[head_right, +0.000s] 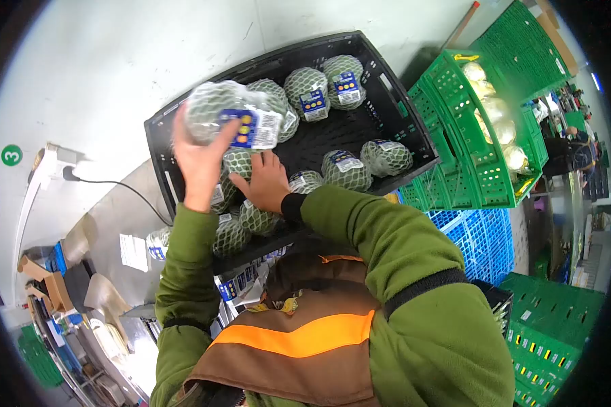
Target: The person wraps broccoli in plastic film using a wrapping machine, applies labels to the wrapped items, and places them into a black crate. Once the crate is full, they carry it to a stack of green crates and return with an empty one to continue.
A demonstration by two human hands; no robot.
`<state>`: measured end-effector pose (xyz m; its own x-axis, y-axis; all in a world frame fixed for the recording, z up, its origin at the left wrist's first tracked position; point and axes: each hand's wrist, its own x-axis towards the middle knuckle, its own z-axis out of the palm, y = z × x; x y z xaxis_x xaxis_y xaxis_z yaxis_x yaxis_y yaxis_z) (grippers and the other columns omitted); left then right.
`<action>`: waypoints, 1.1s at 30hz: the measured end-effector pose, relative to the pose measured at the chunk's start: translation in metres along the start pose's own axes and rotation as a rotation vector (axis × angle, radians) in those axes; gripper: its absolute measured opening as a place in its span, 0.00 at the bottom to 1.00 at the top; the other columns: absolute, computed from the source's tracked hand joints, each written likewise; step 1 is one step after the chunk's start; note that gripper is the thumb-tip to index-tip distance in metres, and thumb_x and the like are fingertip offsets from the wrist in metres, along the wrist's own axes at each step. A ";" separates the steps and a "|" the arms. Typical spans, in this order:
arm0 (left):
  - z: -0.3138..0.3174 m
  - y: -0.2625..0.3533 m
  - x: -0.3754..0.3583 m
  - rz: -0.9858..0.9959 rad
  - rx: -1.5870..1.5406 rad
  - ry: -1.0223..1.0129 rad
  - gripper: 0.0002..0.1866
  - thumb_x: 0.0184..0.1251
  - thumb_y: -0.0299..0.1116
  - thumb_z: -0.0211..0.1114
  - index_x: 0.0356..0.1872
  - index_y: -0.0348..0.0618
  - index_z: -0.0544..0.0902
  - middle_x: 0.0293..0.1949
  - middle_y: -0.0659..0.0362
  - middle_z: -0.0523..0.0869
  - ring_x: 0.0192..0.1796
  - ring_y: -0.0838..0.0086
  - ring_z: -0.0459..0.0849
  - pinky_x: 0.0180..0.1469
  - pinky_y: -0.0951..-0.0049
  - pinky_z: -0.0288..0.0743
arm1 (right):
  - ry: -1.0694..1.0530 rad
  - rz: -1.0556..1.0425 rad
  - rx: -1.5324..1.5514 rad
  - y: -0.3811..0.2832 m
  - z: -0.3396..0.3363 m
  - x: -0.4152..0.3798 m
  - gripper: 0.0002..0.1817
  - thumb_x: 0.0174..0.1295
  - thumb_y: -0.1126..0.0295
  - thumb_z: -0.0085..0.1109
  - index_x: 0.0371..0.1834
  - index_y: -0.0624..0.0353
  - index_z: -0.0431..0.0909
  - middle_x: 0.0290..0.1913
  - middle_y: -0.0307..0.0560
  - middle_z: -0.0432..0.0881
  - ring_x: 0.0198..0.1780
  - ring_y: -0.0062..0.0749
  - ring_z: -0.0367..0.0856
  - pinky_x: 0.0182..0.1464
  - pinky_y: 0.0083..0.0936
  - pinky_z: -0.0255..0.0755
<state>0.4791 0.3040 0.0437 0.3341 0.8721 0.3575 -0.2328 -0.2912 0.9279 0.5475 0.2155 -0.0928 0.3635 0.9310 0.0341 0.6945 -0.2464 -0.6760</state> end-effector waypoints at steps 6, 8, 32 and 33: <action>0.049 -0.063 -0.019 -0.113 0.370 -0.062 0.48 0.38 0.43 0.86 0.59 0.29 0.69 0.54 0.45 0.78 0.58 0.60 0.78 0.62 0.64 0.72 | 0.095 -0.285 -0.150 0.007 0.031 -0.008 0.42 0.61 0.56 0.59 0.73 0.71 0.56 0.71 0.75 0.55 0.69 0.78 0.54 0.69 0.64 0.52; 0.047 -0.079 -0.020 -0.184 0.461 -0.124 0.49 0.38 0.44 0.86 0.60 0.29 0.69 0.54 0.44 0.77 0.58 0.58 0.78 0.62 0.64 0.71 | 0.079 -0.302 -0.037 0.005 0.017 -0.016 0.40 0.60 0.58 0.59 0.71 0.72 0.59 0.68 0.77 0.60 0.70 0.77 0.55 0.69 0.62 0.53; -0.023 -0.091 -0.036 0.008 1.252 -0.589 0.36 0.39 0.51 0.82 0.50 0.43 0.82 0.51 0.57 0.77 0.62 0.61 0.72 0.57 0.51 0.68 | -0.310 -0.447 0.012 0.099 -0.098 0.052 0.50 0.41 0.66 0.80 0.71 0.51 0.62 0.67 0.55 0.69 0.66 0.57 0.71 0.66 0.42 0.70; -0.022 -0.089 -0.040 0.029 1.321 -0.619 0.35 0.38 0.51 0.82 0.49 0.43 0.83 0.51 0.57 0.77 0.62 0.61 0.72 0.56 0.50 0.68 | -0.324 -0.450 0.016 0.098 -0.094 0.048 0.50 0.41 0.66 0.80 0.71 0.51 0.62 0.67 0.55 0.69 0.66 0.57 0.71 0.66 0.42 0.70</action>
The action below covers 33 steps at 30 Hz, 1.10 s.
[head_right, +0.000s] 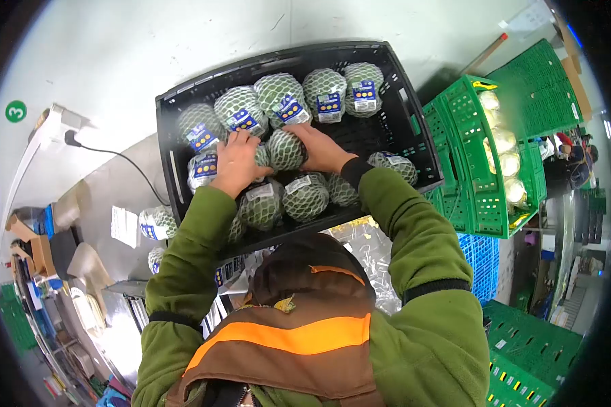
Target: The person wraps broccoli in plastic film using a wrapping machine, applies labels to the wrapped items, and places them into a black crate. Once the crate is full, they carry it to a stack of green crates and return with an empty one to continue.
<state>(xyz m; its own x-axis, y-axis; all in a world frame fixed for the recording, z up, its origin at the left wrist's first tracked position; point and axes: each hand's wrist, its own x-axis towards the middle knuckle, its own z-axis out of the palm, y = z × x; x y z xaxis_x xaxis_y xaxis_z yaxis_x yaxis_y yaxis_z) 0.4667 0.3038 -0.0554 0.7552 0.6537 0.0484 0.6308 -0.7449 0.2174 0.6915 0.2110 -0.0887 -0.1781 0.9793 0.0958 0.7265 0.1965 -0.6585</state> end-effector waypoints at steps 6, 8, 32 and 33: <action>0.000 0.002 0.006 -0.074 0.038 -0.044 0.36 0.39 0.54 0.81 0.49 0.45 0.83 0.53 0.57 0.77 0.61 0.63 0.72 0.55 0.48 0.68 | 0.002 0.080 0.033 -0.016 -0.006 0.006 0.47 0.43 0.70 0.77 0.70 0.53 0.63 0.66 0.57 0.69 0.66 0.58 0.70 0.66 0.43 0.68; 0.003 -0.003 0.009 -0.062 -0.040 -0.090 0.39 0.40 0.54 0.81 0.56 0.47 0.81 0.54 0.56 0.77 0.62 0.61 0.72 0.58 0.49 0.67 | 0.004 -0.027 0.049 0.010 0.007 0.005 0.47 0.44 0.72 0.77 0.71 0.55 0.62 0.68 0.56 0.68 0.68 0.54 0.69 0.69 0.39 0.66; -0.021 -0.204 -0.351 -0.905 -0.628 -0.079 0.61 0.28 0.39 0.87 0.73 0.41 0.64 0.61 0.38 0.75 0.66 0.46 0.73 0.67 0.56 0.70 | -0.287 -0.066 -0.656 -0.297 0.344 0.200 0.53 0.44 0.50 0.77 0.73 0.56 0.58 0.65 0.62 0.69 0.64 0.63 0.72 0.62 0.51 0.69; -0.029 -0.197 -0.343 -0.949 -0.603 -0.111 0.61 0.23 0.43 0.88 0.70 0.43 0.69 0.59 0.39 0.76 0.66 0.44 0.72 0.67 0.56 0.68 | -0.315 -0.085 -0.666 -0.288 0.346 0.211 0.56 0.38 0.49 0.80 0.72 0.52 0.59 0.61 0.61 0.72 0.62 0.60 0.73 0.61 0.49 0.70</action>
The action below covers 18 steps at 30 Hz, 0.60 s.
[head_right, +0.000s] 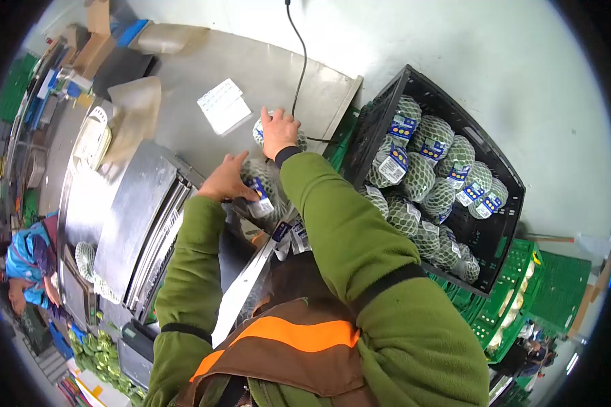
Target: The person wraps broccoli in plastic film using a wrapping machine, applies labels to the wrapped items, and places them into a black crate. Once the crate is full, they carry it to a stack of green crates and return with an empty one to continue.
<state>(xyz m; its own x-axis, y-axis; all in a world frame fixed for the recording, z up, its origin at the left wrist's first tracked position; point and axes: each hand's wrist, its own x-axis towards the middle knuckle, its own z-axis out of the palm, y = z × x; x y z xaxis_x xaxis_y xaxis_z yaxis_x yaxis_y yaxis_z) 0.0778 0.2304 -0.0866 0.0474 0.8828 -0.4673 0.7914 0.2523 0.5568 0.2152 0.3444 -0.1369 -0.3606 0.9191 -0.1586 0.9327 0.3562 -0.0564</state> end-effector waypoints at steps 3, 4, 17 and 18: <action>-0.002 0.006 0.002 0.058 0.233 -0.045 0.63 0.21 0.50 0.88 0.67 0.34 0.69 0.57 0.39 0.76 0.61 0.42 0.74 0.64 0.54 0.70 | -0.081 -0.034 0.298 0.018 -0.014 0.015 0.55 0.32 0.51 0.83 0.68 0.50 0.64 0.55 0.58 0.76 0.59 0.55 0.76 0.60 0.46 0.71; 0.003 -0.007 0.011 0.158 0.255 -0.040 0.61 0.20 0.53 0.88 0.64 0.32 0.71 0.53 0.39 0.77 0.58 0.42 0.75 0.63 0.54 0.70 | 0.045 -0.109 0.548 0.026 -0.012 0.021 0.50 0.32 0.53 0.82 0.63 0.53 0.68 0.53 0.55 0.77 0.57 0.53 0.76 0.59 0.44 0.72; -0.013 0.015 0.050 0.153 -0.085 -0.310 0.48 0.34 0.40 0.88 0.57 0.26 0.72 0.48 0.47 0.84 0.51 0.63 0.83 0.57 0.64 0.77 | 0.684 0.160 0.717 0.290 -0.218 -0.293 0.59 0.35 0.56 0.84 0.72 0.63 0.59 0.63 0.57 0.73 0.65 0.45 0.74 0.69 0.35 0.67; -0.013 0.015 0.043 0.155 -0.106 -0.237 0.48 0.34 0.40 0.88 0.57 0.26 0.71 0.47 0.48 0.84 0.50 0.65 0.83 0.56 0.65 0.77 | 0.629 0.250 0.623 0.314 -0.216 -0.322 0.57 0.36 0.58 0.83 0.72 0.61 0.60 0.63 0.56 0.73 0.65 0.43 0.74 0.69 0.34 0.66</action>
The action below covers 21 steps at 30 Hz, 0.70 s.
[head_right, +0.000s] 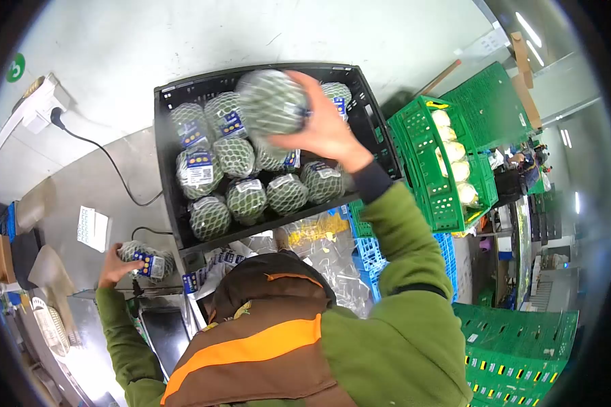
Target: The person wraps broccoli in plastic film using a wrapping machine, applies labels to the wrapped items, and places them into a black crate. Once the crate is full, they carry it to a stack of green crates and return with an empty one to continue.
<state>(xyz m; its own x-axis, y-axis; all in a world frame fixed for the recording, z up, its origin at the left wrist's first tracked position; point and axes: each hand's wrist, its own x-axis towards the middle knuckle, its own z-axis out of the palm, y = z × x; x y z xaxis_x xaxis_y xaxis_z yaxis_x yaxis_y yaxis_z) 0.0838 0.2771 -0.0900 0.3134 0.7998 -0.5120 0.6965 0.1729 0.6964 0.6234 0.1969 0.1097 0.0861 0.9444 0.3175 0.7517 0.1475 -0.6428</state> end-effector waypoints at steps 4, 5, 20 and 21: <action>0.021 -0.018 -0.013 0.009 -0.230 0.230 0.45 0.39 0.39 0.86 0.57 0.27 0.71 0.48 0.50 0.83 0.50 0.69 0.82 0.54 0.69 0.77 | -0.037 0.111 -0.180 0.127 -0.042 -0.042 0.51 0.38 0.62 0.79 0.70 0.58 0.63 0.65 0.56 0.71 0.68 0.49 0.70 0.71 0.37 0.63; 0.027 -0.023 -0.016 -0.008 -0.219 0.237 0.45 0.39 0.39 0.86 0.57 0.27 0.71 0.48 0.50 0.83 0.50 0.69 0.82 0.54 0.69 0.77 | -0.079 0.097 -0.194 0.150 -0.043 -0.045 0.51 0.38 0.63 0.79 0.70 0.58 0.63 0.66 0.57 0.70 0.69 0.51 0.68 0.72 0.39 0.62; 0.018 0.087 -0.127 0.258 -0.784 1.121 0.33 0.70 0.44 0.65 0.67 0.30 0.68 0.62 0.47 0.77 0.61 0.62 0.79 0.62 0.62 0.74 | -0.396 -0.043 0.111 0.276 0.030 -0.067 0.57 0.45 0.66 0.78 0.78 0.47 0.50 0.77 0.60 0.48 0.77 0.62 0.49 0.73 0.50 0.59; 0.023 0.107 -0.115 0.270 -0.780 1.121 0.33 0.70 0.44 0.65 0.67 0.30 0.68 0.62 0.47 0.77 0.61 0.62 0.79 0.62 0.62 0.74 | -0.386 -0.047 0.112 0.268 0.030 -0.070 0.57 0.45 0.66 0.78 0.78 0.47 0.50 0.77 0.60 0.48 0.77 0.62 0.49 0.73 0.50 0.59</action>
<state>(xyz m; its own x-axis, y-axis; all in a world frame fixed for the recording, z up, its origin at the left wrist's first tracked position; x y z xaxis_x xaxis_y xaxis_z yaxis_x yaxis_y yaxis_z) 0.1370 0.1907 0.0324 -0.5583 0.8242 0.0948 0.0459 -0.0835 0.9955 0.7997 0.1794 -0.1055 -0.2143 0.9737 0.0770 0.6711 0.2041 -0.7128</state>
